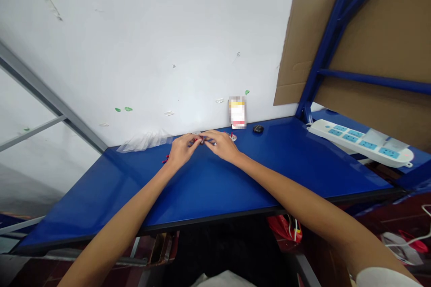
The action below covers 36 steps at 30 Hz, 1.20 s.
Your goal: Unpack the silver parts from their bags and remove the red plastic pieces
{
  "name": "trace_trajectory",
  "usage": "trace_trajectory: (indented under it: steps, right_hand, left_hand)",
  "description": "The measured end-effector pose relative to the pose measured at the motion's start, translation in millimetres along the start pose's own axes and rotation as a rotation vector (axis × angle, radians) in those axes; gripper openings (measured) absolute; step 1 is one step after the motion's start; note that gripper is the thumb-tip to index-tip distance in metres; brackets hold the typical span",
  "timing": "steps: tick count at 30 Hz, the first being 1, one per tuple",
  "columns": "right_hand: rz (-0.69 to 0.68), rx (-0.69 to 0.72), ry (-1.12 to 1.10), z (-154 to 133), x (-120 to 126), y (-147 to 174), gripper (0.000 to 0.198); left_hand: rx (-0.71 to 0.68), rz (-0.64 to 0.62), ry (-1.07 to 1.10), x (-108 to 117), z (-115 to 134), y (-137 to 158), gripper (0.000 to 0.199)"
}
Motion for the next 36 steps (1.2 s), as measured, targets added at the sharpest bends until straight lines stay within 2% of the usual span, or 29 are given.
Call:
trace_trajectory:
  steps: [5,11,14,24,27,31,33,36]
  right_hand:
    - [-0.002,-0.044,-0.062,8.0,-4.5,2.7,0.041]
    - [0.037,-0.151,-0.171,4.8,0.6,1.6,0.029]
    - [0.079,-0.185,-0.234,2.7,4.5,0.4,0.022]
    - [0.116,-0.178,-0.296,3.9,9.5,-1.0,0.013]
    - [0.055,-0.121,-0.206,1.8,10.9,-5.4,0.013]
    - [-0.072,0.005,-0.005,1.7,11.5,-8.6,0.014]
    - [-0.109,0.037,0.085,4.1,13.6,-9.3,0.014]
    - [-0.112,0.022,0.135,9.5,20.4,-11.5,0.013]
  left_hand:
    - [0.084,-0.017,0.124,-3.7,-9.6,0.2,0.021]
    - [0.389,-0.032,0.674,-18.0,-22.0,1.7,0.034]
    - [0.466,-0.030,0.836,-22.2,-19.8,3.1,0.039]
    - [0.543,-0.019,0.855,-26.1,-16.8,6.8,0.048]
    - [0.571,-0.031,0.893,-28.6,-19.1,8.6,0.051]
    - [0.562,-0.152,0.929,-36.7,-18.5,10.4,0.052]
    - [0.546,-0.191,0.883,-39.0,-19.9,10.4,0.048]
    - [0.496,-0.120,0.597,-32.3,-28.2,8.3,0.040]
Point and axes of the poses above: each hand's wrist, its own y-axis away from the middle knuckle, its own x-axis out of the back of the hand, z = x × y, the point moved 6 cm from there along -y, towards the middle knuckle, and after that the axes turned 5 degrees about z, right-handed, at the moved point
